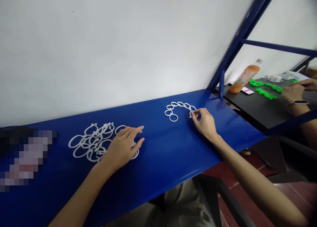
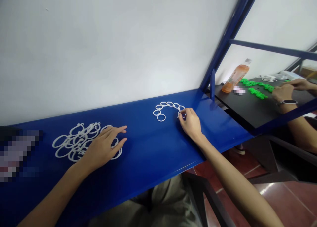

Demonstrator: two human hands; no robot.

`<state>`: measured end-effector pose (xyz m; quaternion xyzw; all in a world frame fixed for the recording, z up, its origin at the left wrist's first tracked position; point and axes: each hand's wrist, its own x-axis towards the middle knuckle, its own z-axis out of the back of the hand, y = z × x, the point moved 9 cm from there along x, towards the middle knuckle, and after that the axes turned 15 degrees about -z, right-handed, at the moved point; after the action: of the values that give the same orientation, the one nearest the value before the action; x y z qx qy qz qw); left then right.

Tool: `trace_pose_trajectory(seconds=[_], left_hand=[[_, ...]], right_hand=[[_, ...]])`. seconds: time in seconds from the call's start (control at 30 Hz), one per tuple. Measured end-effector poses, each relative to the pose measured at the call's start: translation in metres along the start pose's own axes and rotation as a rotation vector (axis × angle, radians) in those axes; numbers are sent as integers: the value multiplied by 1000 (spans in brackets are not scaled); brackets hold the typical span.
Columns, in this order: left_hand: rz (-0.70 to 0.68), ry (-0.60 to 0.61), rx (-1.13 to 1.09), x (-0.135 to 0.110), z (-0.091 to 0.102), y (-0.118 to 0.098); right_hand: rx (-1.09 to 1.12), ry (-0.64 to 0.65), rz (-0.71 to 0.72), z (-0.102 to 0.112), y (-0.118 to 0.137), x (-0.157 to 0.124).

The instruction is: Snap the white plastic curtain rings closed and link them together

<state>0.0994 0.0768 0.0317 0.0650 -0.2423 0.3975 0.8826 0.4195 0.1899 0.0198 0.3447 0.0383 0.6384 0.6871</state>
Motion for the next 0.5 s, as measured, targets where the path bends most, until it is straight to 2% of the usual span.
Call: trace_pose_trajectory(seconds=[0.07, 0.23, 0.5], left_hand=[[7, 21, 2, 0, -3, 1], [68, 87, -11, -5, -11, 10], [66, 258, -94, -14, -4, 15]], right_hand=[[-53, -35, -32, 5, -9, 4], [-89, 70, -90, -4, -28, 6], [-73, 81, -96, -6, -28, 2]])
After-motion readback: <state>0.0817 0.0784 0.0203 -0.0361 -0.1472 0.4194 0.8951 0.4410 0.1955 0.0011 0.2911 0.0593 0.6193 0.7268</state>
